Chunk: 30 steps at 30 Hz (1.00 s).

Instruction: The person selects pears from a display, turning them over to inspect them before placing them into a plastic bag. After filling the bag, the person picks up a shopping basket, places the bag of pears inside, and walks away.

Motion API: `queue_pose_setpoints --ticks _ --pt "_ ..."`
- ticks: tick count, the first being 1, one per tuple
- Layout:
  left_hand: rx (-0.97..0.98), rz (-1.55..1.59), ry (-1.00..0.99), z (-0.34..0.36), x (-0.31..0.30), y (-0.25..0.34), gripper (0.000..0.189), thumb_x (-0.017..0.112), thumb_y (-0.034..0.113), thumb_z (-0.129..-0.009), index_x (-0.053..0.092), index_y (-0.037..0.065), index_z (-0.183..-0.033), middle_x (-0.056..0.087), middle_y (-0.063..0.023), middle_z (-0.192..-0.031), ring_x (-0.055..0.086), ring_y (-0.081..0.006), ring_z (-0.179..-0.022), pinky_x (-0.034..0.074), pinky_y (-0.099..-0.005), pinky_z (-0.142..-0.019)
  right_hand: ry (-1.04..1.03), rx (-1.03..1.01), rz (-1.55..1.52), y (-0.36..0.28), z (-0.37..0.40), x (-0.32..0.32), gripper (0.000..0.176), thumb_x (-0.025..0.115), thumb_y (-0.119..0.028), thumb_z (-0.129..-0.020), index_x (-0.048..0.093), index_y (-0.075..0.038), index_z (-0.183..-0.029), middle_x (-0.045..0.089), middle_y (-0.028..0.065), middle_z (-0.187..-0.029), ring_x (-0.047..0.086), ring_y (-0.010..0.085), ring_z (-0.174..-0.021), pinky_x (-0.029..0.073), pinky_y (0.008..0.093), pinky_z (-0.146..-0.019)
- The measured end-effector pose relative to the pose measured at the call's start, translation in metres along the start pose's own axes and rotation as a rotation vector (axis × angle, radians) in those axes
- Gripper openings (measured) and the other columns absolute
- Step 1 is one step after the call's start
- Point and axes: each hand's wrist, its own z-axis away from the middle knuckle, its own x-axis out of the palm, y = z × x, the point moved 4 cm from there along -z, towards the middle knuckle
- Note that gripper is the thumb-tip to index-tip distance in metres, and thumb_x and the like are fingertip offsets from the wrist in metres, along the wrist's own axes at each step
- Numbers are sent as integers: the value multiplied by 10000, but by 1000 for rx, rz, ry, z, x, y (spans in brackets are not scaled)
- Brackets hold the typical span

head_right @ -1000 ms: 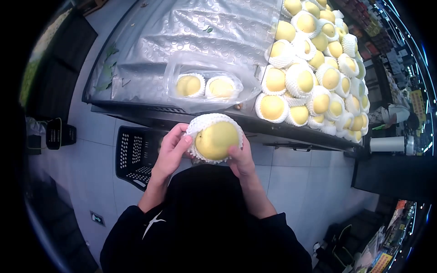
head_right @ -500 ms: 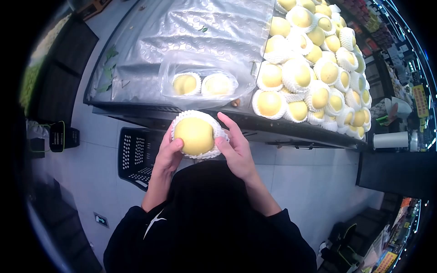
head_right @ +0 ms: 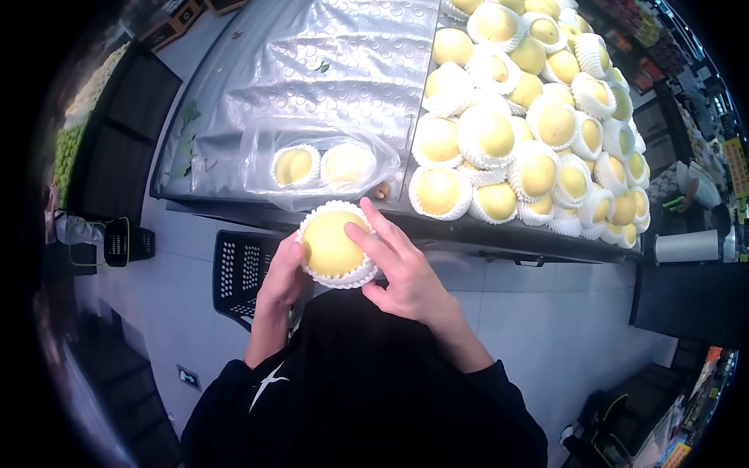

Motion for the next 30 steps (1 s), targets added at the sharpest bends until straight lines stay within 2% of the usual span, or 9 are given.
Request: queue_pose_setpoints --ticks 2,4,6,8,14,19,22,24,30 --pt "-12 56 -43 5 0 14 892 754 564 -799 453 -33 -1389 634 -62 -1149 606 -96 -967 511 -234 -764 38 14 -63 10 7 -4 835 704 23 -695 389 -54 -1465 330 239 -1539 406 368 -1387 376 426 -1112" --pt "-6 -246 -199 6 8 27 900 837 459 -753 444 -21 -1405 626 -64 -1160 599 -102 -982 530 -264 -753 180 177 -635 25 15 -7 854 727 -49 -730 319 -4 -1479 384 204 -1497 423 286 -1368 358 393 -1118" --pt "209 -407 16 5 33 43 955 906 312 -679 415 31 -1448 543 -97 -1294 594 -162 -1049 544 -300 -805 306 307 -942 38 17 -3 864 704 -211 -801 241 27 -1491 454 148 -1394 432 221 -1317 332 376 -1121" --pt "381 -230 -43 -9 38 28 893 874 250 -732 399 14 -1452 500 -118 -1348 594 -180 -1074 540 -295 -812 273 478 -1070 55 20 1 845 690 -280 -847 236 16 -1496 466 143 -1375 481 206 -1267 459 347 -1005" --pt "132 -139 32 -23 25 4 610 700 147 -910 424 -20 -1427 603 -87 -1211 614 -122 -993 506 -241 -800 170 565 -945 63 26 2 758 673 -397 -911 340 17 -1451 557 118 -1274 624 138 -985 548 236 -628" --pt "111 -140 40 -30 35 2 592 713 188 -904 443 -28 -1385 614 -78 -1179 603 -112 -1009 497 -264 -854 185 571 -943 71 32 -5 661 674 -352 -928 411 19 -1407 610 102 -1192 637 129 -943 553 246 -658" --pt "276 -327 -12 -35 50 4 711 773 217 -847 398 -22 -1402 576 -102 -1253 572 -149 -1107 474 -304 -950 142 553 -872 68 31 -13 627 684 -338 -926 441 21 -1379 632 99 -1142 647 124 -900 552 248 -649" --pt "113 -24 -23 -40 49 -4 859 827 245 -778 343 -10 -1441 535 -130 -1320 531 -194 -1203 426 -345 -1040 116 555 -878 67 31 -19 610 688 -336 -925 457 23 -1360 642 98 -1114 652 121 -870 552 248 -644" --pt "23 81 -3 -48 59 -19 944 842 309 -735 329 -22 -1456 529 -151 -1341 527 -232 -1237 404 -364 -1072 92 603 -923 78 37 -37 549 691 -335 -922 500 27 -1288 656 105 -1057 655 122 -833 555 250 -646"
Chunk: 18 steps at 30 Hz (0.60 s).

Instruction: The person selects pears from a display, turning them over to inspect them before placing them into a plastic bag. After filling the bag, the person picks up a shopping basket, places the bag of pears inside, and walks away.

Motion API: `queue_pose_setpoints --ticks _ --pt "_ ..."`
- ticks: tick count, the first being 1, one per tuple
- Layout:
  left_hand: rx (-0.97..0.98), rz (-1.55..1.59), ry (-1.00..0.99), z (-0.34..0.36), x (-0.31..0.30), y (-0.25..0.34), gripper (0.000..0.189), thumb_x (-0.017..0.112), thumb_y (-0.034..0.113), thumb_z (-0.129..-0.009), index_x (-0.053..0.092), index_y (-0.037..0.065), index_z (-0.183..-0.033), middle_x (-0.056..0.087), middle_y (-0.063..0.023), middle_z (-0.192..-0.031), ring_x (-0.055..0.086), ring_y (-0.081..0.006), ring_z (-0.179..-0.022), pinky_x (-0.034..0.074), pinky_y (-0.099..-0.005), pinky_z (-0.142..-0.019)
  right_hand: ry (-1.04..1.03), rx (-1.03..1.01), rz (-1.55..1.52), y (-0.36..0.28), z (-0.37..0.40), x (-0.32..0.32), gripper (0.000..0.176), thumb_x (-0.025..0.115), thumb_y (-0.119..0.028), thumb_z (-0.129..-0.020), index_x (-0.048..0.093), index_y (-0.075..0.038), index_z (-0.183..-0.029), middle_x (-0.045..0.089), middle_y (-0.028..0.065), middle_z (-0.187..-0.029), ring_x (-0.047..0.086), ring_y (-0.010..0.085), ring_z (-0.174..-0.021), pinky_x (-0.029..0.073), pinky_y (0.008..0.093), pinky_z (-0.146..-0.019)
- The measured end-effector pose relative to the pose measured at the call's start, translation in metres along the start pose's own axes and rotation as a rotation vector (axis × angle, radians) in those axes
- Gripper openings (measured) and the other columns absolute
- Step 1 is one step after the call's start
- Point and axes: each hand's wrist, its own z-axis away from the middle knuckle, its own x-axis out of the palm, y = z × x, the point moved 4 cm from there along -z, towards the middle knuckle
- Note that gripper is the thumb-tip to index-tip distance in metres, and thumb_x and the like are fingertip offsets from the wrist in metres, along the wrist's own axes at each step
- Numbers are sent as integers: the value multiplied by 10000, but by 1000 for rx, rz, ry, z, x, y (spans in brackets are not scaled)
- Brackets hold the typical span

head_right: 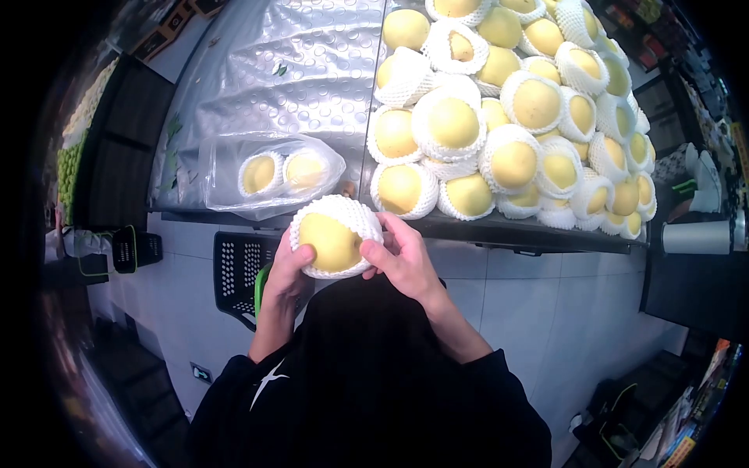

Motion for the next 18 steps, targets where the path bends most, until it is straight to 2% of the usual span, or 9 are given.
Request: queue_pose_setpoints --ticks 4,6,8,9,10,12,13,17,18 --pt "18 12 -25 -6 14 -6 926 839 317 -733 344 -25 -1437 534 -143 -1329 530 -230 -1230 408 -362 -1064 43 -1 18 -1 1 -12 585 681 -315 -929 463 31 -1348 648 130 -1116 665 152 -887 551 249 -676" --pt "125 -20 -17 -9 26 -1 900 852 281 -721 361 -20 -1413 542 -135 -1308 534 -223 -1220 414 -361 -1054 89 -38 75 -4 1 -13 601 682 -299 -928 447 30 -1373 639 152 -1167 669 177 -933 552 257 -695" --pt "157 -59 34 -10 31 -4 894 857 261 -714 365 -19 -1406 545 -131 -1300 535 -219 -1215 415 -361 -1051 305 -446 423 -24 8 -15 628 690 -259 -917 424 24 -1410 572 195 -1318 645 234 -1062 551 286 -743" --pt "182 -97 72 -10 33 -4 888 863 241 -706 369 -17 -1398 548 -128 -1292 537 -214 -1210 417 -361 -1047 217 -372 392 -27 10 -17 681 745 -211 -862 425 15 -1419 494 224 -1415 575 306 -1215 533 353 -888" --pt "185 -100 85 -9 37 -4 888 863 241 -706 369 -17 -1398 548 -128 -1292 537 -214 -1210 417 -361 -1047 205 -370 386 -33 11 -19 681 745 -211 -862 425 15 -1419 494 224 -1415 575 306 -1215 533 353 -888" --pt "151 -99 148 -5 43 -5 883 872 198 -694 378 -11 -1395 552 -120 -1289 548 -204 -1190 426 -358 -1038 85 -443 655 -42 13 -15 751 797 -180 -802 421 9 -1424 484 235 -1421 515 347 -1294 467 403 -1017" --pt "153 -104 159 -3 45 -3 883 872 198 -694 378 -11 -1395 552 -120 -1289 548 -204 -1190 426 -358 -1038 71 -439 638 -41 12 -17 821 842 -164 -742 420 -6 -1429 477 251 -1420 462 376 -1343 401 436 -1090" --pt "161 -213 195 7 48 2 841 877 177 -703 404 0 -1376 568 -112 -1261 565 -183 -1151 455 -338 -1001 10 -457 718 -53 11 -18 881 874 -184 -689 427 -47 -1436 411 240 -1475 431 389 -1359 398 451 -1094" --pt "170 -282 211 9 50 3 828 877 168 -708 410 1 -1371 575 -111 -1250 570 -176 -1138 464 -331 -988 -21 -526 823 -57 12 -13 910 883 -191 -663 429 -84 -1444 374 230 -1496 418 393 -1359 398 458 -1090"
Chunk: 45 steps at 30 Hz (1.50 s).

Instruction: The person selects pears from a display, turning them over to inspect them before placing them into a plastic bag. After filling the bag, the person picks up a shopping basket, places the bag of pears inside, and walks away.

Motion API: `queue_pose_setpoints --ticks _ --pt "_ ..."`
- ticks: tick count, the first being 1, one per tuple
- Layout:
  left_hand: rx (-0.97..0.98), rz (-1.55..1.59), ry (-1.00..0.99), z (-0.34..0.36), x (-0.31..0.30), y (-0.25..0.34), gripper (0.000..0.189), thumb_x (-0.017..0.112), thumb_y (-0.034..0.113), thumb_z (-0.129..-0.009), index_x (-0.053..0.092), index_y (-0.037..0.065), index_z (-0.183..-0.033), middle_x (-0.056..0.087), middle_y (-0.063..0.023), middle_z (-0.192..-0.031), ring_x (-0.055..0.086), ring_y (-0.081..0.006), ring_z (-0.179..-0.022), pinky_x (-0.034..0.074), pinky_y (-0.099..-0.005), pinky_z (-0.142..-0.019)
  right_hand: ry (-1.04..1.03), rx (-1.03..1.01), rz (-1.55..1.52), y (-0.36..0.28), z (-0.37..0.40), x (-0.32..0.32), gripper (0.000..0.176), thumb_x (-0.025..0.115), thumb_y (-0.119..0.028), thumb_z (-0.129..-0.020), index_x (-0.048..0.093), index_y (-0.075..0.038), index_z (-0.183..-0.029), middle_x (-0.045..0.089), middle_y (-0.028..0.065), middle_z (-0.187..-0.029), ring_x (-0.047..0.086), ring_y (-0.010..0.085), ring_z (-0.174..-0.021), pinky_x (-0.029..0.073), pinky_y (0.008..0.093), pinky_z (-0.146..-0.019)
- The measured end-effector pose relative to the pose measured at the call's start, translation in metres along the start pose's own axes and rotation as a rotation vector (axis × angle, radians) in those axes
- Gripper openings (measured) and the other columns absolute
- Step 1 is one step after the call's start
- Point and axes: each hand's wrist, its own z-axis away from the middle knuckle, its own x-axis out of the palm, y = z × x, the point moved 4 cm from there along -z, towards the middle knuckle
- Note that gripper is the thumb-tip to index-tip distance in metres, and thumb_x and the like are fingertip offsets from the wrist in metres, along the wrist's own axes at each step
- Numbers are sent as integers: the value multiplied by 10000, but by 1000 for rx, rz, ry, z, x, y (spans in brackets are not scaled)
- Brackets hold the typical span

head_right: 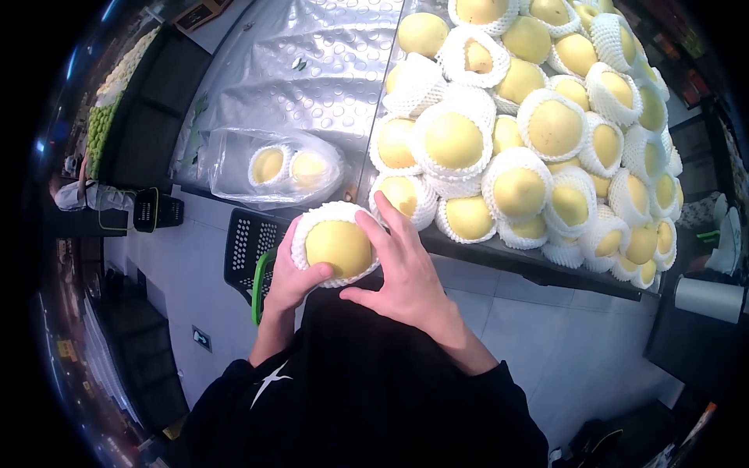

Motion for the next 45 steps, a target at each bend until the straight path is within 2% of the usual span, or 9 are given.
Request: queue_pose_setpoints --ticks 12,14,18,23,26,32,35,41,45 --pt "68 -185 -207 3 -30 52 818 858 238 -726 434 3 -1386 573 -120 -1261 613 -158 -1052 536 -277 -778 -88 -170 116 -10 -36 12 991 903 -163 -569 429 -144 -1438 399 205 -1443 477 377 -1266 439 462 -1029" --pt "33 -83 -246 -3 -48 76 534 807 202 -778 586 10 -1224 579 -135 -1283 629 -171 -1035 532 -259 -745 -54 -114 -160 -12 -48 6 1023 919 -176 -534 421 -83 -1423 451 203 -1403 497 352 -1263 429 429 -1044" --pt "506 -1078 229 -27 -107 129 256 783 150 -744 733 74 -983 539 -169 -1350 545 -283 -1186 475 -375 -923 -97 44 -245 -27 -71 16 1047 883 -195 -517 382 6 -1415 507 172 -1334 511 258 -1251 406 379 -1054" --pt "478 -1351 239 -79 -160 127 291 701 103 -787 727 103 -1077 517 -139 -1393 585 -302 -1058 476 -399 -931 -191 191 -425 -35 -117 54 981 865 -181 -553 422 -64 -1422 515 118 -1324 497 225 -1243 389 350 -1050" --pt "162 -1028 55 -109 -182 119 355 647 25 -781 703 86 -1126 539 -142 -1366 633 -235 -827 513 -342 -761 -200 175 -439 -37 -143 77 970 858 -182 -557 428 -58 -1418 515 118 -1327 502 222 -1239 390 348 -1050" --pt "241 -584 -254 -125 -194 124 620 444 -91 -728 531 -31 -1338 431 -179 -1514 639 -173 -748 470 -268 -618 -192 267 -366 -44 -176 104 943 846 -189 -558 450 -41 -1400 526 121 -1317 518 220 -1224 396 344 -1044" --pt "468 -408 -375 -130 -191 128 665 453 -113 -720 440 -105 -1384 376 -235 -1534 534 -282 -1292 451 -291 -983 -238 303 -249 -58 -190 111 934 844 -197 -559 457 -30 -1392 530 122 -1310 518 224 -1221 394 348 -1046" --pt "509 -140 -565 -120 -189 155 732 381 -156 -755 363 -44 -1478 265 -262 -1575 173 -322 -1505 115 -392 -1204 -158 346 -178 -34 -211 115 946 849 -252 -582 431 -1 -1393 537 152 -1291 522 256 -1229 395 371 -1048" --pt "531 -141 -534 -119 -179 155 718 373 -150 -767 334 -73 -1480 260 -264 -1577 174 -314 -1504 119 -387 -1203 -130 168 190 -9 -227 129 927 844 -294 -616 430 -32 -1404 554 195 -1235 552 338 -1173 446 408 -995"
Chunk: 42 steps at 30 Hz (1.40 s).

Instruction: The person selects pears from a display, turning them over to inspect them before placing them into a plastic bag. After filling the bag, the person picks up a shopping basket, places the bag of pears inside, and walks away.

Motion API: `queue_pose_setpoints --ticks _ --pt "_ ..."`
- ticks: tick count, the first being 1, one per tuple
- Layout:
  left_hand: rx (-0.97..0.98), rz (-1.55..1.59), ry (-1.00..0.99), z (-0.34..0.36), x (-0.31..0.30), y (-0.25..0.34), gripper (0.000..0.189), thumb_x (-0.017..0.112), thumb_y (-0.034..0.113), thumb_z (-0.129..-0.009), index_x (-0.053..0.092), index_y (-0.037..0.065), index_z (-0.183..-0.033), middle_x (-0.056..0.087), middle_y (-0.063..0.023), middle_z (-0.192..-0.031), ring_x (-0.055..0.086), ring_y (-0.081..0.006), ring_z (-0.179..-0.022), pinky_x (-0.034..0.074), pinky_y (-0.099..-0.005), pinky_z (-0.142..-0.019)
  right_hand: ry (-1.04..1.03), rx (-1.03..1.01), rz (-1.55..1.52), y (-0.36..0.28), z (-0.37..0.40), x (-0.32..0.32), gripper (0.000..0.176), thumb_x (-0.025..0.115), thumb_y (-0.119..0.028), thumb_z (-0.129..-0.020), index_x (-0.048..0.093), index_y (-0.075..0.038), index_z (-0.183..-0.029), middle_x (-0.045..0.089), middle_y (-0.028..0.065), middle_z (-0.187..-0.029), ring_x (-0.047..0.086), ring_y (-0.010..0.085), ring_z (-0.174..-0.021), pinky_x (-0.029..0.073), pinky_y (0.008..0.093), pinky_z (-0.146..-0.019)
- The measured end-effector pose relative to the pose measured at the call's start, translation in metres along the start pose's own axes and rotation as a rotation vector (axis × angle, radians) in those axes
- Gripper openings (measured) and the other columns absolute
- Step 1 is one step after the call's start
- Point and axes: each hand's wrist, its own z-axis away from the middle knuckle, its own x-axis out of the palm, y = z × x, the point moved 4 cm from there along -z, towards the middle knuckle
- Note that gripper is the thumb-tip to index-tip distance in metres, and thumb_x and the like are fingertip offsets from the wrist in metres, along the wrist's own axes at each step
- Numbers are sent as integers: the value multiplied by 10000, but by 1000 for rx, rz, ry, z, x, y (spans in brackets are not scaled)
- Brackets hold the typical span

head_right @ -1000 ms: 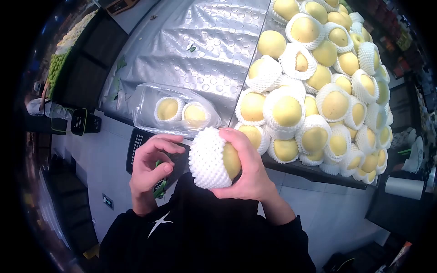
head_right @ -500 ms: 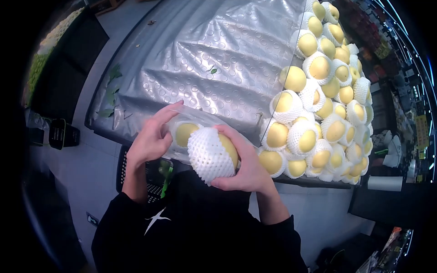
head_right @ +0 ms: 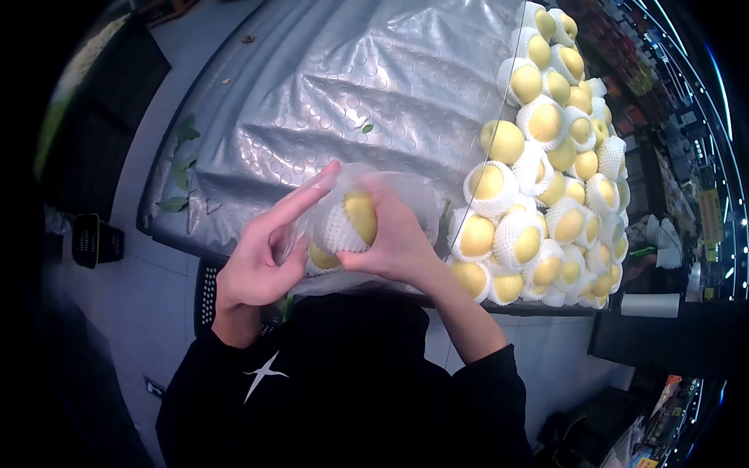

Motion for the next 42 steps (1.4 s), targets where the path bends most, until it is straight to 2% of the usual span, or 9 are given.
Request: queue_pose_setpoints --ticks 10,17,23,28,31,35,37,39,42 --pt "-46 -55 181 -21 0 -13 759 386 -160 -715 368 -69 -1468 336 -223 -1557 243 -278 -1487 161 -357 -1199 -41 -238 918 25 -19 30 802 828 -145 -615 493 -128 -1343 502 160 -1315 558 367 -1108 495 438 -857" --pt "-118 -167 170 -26 -11 -12 747 374 -160 -722 364 -82 -1465 350 -205 -1553 247 -252 -1483 210 -321 -1177 -238 -75 644 32 -27 24 862 809 -87 -623 443 -134 -1402 492 197 -1328 578 376 -1103 498 442 -889" --pt "-278 -275 219 -13 -12 -10 815 421 -129 -706 341 -12 -1508 304 -139 -1597 562 -99 -1093 427 -161 -788 37 -368 696 14 16 -10 739 658 -5 -744 416 -64 -1439 487 243 -1342 568 369 -1159 470 481 -948" --pt "-346 -508 261 -13 7 9 803 550 -73 -679 439 54 -1464 344 -148 -1573 590 -114 -941 446 -215 -714 -368 -57 476 -15 45 -44 761 783 -127 -735 428 -40 -1402 452 240 -1387 511 365 -1231 456 416 -996" --pt "9 -1137 253 -21 25 37 653 619 -39 -673 565 29 -1321 401 -170 -1521 622 -193 -962 478 -304 -772 -293 -106 443 -18 51 -52 643 756 -132 -777 472 -35 -1346 519 175 -1307 552 312 -1162 476 407 -946" --pt "104 -826 106 -27 72 39 420 650 -15 -699 632 -4 -1119 595 -216 -1289 624 -302 -1083 466 -375 -876 86 -267 267 -18 67 -67 416 733 -102 -798 601 -29 -1185 632 111 -1066 635 281 -959 520 378 -823" --pt "57 -893 20 -38 88 29 394 670 -36 -714 645 3 -1105 652 -185 -1177 651 -291 -1024 495 -367 -800 190 -312 198 -7 78 -68 375 739 -59 -777 627 -26 -1133 640 108 -1023 641 285 -913 527 371 -790" --pt "-484 -831 -49 -33 88 -3 368 686 -37 -728 657 16 -1091 668 -148 -1134 676 -254 -939 511 -334 -701 299 -367 127 6 89 -71 338 746 -16 -756 652 -23 -1082 649 105 -980 648 288 -867 533 364 -756" --pt "-368 -878 -57 -22 85 -11 359 706 -26 -734 675 41 -1086 691 -98 -1052 672 -216 -820 501 -297 -632 673 -444 158 28 123 -98 344 784 -22 -701 672 -25 -1026 654 89 -934 635 278 -812 525 345 -711"
